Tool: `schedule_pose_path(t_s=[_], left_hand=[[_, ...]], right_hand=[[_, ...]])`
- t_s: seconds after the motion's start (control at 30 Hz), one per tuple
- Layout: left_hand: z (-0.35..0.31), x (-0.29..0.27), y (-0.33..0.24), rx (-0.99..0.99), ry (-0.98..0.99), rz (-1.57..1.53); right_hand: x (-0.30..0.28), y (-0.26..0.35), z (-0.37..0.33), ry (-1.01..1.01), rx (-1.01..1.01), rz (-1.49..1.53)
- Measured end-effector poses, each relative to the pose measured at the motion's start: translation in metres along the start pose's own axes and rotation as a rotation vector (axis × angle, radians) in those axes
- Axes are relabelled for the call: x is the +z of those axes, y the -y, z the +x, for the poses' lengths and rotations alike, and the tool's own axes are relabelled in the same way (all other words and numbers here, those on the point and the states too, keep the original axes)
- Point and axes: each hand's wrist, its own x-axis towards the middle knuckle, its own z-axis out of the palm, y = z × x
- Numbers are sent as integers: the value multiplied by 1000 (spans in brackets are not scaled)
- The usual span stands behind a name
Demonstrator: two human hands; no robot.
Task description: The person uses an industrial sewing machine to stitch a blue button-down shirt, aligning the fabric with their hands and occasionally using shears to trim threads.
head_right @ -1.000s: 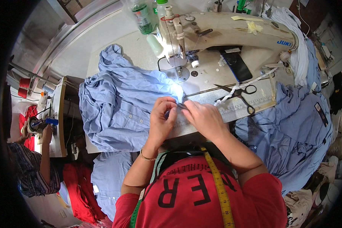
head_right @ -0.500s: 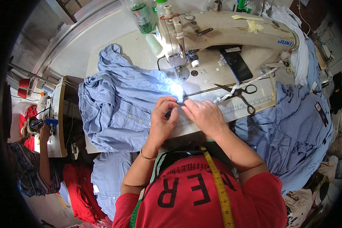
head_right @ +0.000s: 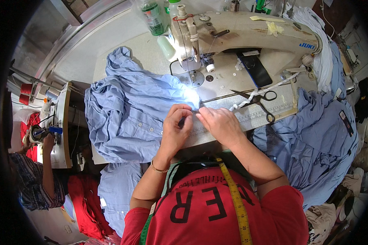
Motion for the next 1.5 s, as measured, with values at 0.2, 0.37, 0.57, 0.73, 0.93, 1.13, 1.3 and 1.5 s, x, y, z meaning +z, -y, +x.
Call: schedule_pose_path(t_s=[0.2,0.37,0.57,0.73,0.93,1.13,1.3,1.5], left_hand=[[-11,-5,-16,348,160,308],[-31,-8,-26,274,471,389],[-17,-17,-5,214,136,679],[-16,-16,3,221,139,662],[-21,-22,1,192,163,584],[-23,-28,-5,135,160,431],[-21,-27,-3,133,193,396],[-3,-23,-9,95,125,298]], right_hand=[[-5,-15,6,36,161,-33],[1,-46,10,-8,123,-253],[-7,-23,17,76,452,456],[14,-14,21,180,538,1162],[35,-15,30,69,540,1345],[38,-14,31,68,562,1355],[38,-14,32,78,529,1347],[26,-7,33,72,531,1369]])
